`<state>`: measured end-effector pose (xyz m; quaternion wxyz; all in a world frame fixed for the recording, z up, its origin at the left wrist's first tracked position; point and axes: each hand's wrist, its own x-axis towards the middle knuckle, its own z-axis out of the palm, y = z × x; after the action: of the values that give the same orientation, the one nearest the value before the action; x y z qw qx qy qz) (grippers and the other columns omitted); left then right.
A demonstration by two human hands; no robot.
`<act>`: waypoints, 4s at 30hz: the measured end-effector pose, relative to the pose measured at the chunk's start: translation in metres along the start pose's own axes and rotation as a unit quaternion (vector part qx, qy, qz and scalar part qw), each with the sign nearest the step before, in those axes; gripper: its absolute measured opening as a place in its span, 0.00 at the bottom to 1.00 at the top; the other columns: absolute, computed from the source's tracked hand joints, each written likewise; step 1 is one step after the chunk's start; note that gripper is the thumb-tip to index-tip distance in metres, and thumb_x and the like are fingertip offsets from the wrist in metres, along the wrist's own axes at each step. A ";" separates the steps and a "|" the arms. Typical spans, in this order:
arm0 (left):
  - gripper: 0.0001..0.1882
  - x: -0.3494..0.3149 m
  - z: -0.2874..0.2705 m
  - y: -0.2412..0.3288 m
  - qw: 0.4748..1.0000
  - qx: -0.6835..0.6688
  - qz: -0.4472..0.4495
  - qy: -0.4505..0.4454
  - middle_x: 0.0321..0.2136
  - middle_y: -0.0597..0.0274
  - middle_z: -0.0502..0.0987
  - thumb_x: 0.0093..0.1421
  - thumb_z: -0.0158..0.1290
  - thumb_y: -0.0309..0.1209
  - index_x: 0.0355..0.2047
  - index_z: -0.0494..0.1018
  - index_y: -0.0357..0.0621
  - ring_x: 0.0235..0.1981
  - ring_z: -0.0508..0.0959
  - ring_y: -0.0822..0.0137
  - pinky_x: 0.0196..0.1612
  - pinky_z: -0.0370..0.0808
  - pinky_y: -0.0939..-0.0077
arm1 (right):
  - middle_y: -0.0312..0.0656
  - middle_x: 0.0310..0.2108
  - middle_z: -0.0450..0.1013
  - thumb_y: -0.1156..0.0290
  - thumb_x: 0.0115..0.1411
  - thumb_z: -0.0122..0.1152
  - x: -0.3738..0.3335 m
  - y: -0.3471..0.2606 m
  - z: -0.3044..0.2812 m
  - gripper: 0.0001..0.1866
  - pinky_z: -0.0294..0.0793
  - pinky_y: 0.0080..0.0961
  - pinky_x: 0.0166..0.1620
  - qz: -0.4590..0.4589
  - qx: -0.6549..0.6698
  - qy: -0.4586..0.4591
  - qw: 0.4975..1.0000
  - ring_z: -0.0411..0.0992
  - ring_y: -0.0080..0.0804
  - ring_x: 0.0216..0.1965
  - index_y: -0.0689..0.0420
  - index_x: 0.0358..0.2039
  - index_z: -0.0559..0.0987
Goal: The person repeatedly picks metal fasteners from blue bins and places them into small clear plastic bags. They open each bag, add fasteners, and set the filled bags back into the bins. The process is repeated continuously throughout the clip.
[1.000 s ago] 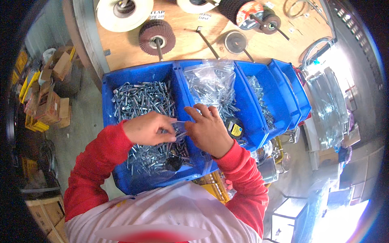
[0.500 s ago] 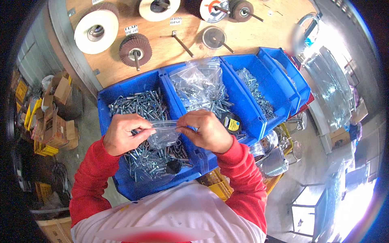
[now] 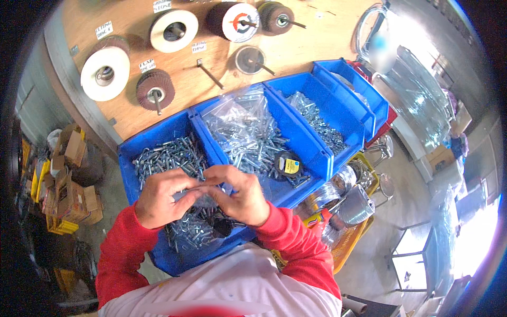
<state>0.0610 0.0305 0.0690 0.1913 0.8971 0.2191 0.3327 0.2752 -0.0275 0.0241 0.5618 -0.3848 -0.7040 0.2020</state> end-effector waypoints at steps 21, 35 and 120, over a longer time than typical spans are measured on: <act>0.05 0.030 0.024 0.035 0.992 -0.047 0.104 -0.062 0.21 0.51 0.73 0.56 0.58 0.23 0.25 0.73 0.35 0.22 0.73 0.52 0.28 0.66 0.61 | 0.48 0.33 0.75 0.74 0.65 0.63 -0.047 -0.021 -0.003 0.06 0.73 0.37 0.40 -0.037 0.082 0.176 0.980 0.75 0.45 0.36 0.64 0.35 0.78; 0.05 0.053 0.035 0.049 0.976 -0.061 0.154 -0.140 0.23 0.49 0.76 0.64 0.57 0.24 0.31 0.79 0.36 0.22 0.75 0.49 0.27 0.70 0.60 | 0.48 0.30 0.74 0.72 0.61 0.65 -0.066 -0.017 -0.014 0.07 0.72 0.39 0.40 -0.014 0.045 0.237 0.970 0.74 0.47 0.35 0.63 0.33 0.79; 0.11 -0.098 -0.017 -0.030 0.938 -0.200 -0.277 -0.062 0.19 0.61 0.83 0.61 0.65 0.31 0.26 0.83 0.36 0.20 0.78 0.78 0.25 0.73 0.78 | 0.44 0.26 0.76 0.72 0.56 0.74 -0.023 0.005 0.064 0.09 0.73 0.39 0.39 0.064 -0.172 0.032 0.982 0.75 0.45 0.29 0.63 0.32 0.81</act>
<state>-0.0253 0.0078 0.0159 0.4645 0.7630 0.3753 0.2477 0.2176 -0.0321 -0.0127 0.4953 -0.5264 -0.6838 0.1005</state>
